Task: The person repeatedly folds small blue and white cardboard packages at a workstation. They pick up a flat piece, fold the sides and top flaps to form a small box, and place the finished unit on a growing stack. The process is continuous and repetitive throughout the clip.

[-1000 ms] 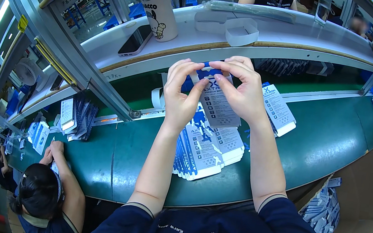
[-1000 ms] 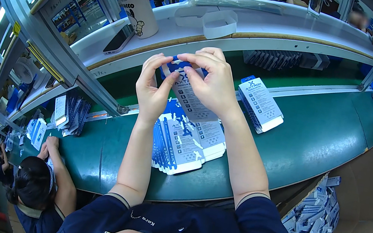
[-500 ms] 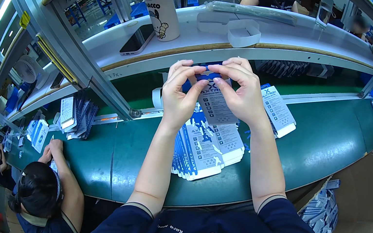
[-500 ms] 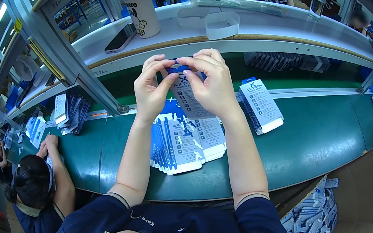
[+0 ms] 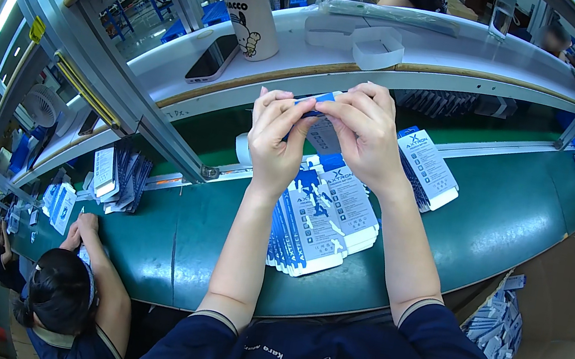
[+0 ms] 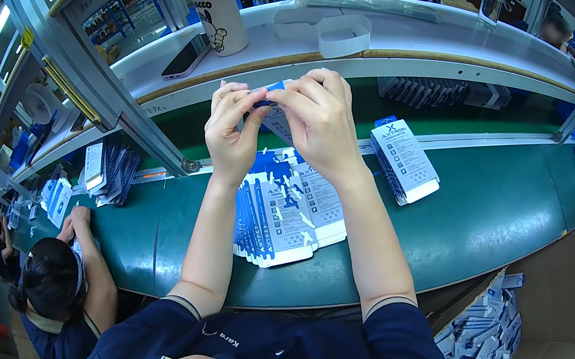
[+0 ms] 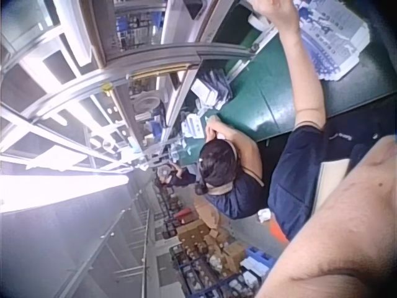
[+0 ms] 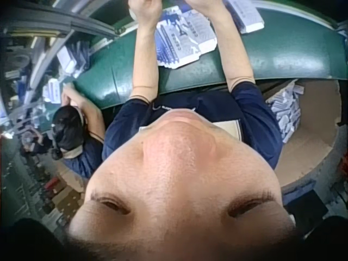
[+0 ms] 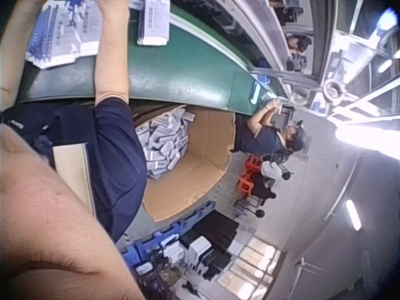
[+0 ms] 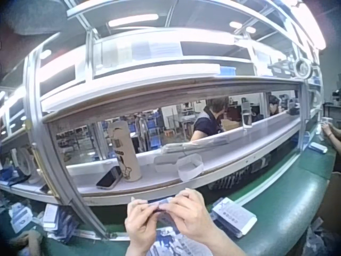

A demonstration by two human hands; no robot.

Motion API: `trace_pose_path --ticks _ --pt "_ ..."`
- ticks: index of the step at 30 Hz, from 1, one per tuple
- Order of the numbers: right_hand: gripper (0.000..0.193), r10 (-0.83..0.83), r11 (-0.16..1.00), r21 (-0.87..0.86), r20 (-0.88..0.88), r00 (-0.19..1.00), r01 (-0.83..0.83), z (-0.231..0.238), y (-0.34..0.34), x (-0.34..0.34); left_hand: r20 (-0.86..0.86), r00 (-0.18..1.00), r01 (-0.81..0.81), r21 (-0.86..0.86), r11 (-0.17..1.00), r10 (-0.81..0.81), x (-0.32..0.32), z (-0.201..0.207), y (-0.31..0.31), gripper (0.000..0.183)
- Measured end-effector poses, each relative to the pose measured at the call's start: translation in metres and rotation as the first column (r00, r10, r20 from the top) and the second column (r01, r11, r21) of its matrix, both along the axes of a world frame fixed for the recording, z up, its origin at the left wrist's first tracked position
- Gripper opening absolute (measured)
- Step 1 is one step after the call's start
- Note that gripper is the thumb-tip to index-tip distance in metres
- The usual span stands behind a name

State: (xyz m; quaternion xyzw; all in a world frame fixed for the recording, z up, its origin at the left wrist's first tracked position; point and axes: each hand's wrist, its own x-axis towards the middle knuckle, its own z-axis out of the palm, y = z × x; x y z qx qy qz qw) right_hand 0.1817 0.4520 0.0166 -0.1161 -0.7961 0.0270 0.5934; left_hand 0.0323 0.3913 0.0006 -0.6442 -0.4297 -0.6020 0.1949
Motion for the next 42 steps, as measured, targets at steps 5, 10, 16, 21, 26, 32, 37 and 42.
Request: trace_pose_path --ticks 5,10,16,21,26,32,37,42 --pt "0.017 -0.019 0.999 -0.046 -0.013 1.0 0.019 0.002 -0.004 0.004 -0.063 0.997 -0.044 0.026 0.999 0.045 0.001 0.001 -0.001 0.024" --pt "0.015 -0.052 0.998 0.03 0.0 0.999 0.052 0.005 -0.005 0.002 -0.07 0.997 -0.041 0.006 0.999 0.042 0.0 0.001 -0.001 0.024" --pt "0.011 -0.094 0.992 0.089 0.069 0.993 0.088 0.004 -0.004 0.003 -0.078 0.996 -0.043 -0.004 0.999 0.043 -0.001 -0.001 -0.001 0.024" --pt "0.015 -0.097 0.992 0.094 0.104 0.99 0.088 0.008 -0.005 0.01 -0.127 0.988 -0.092 0.015 0.996 0.093 -0.001 0.001 -0.003 0.024" --pt "0.018 -0.087 0.993 0.091 0.115 0.99 0.077 0.009 -0.004 0.013 -0.118 0.989 -0.083 0.011 0.996 0.084 -0.001 0.002 -0.003 0.023" --pt "0.013 -0.087 0.994 0.073 0.129 0.988 0.078 0.007 -0.003 0.012 -0.126 0.99 -0.07 -0.028 0.997 0.066 -0.003 0.002 -0.002 0.023" --pt "0.01 -0.118 0.992 0.064 0.144 0.983 0.11 0.009 -0.004 0.013 -0.113 0.985 -0.134 -0.051 0.99 0.128 -0.002 -0.001 0.0 0.024" --pt "0.007 -0.115 0.993 0.033 0.149 0.982 0.111 0.007 -0.004 0.012 -0.108 0.98 -0.176 -0.051 0.983 0.169 0.001 0.0 -0.004 0.022"
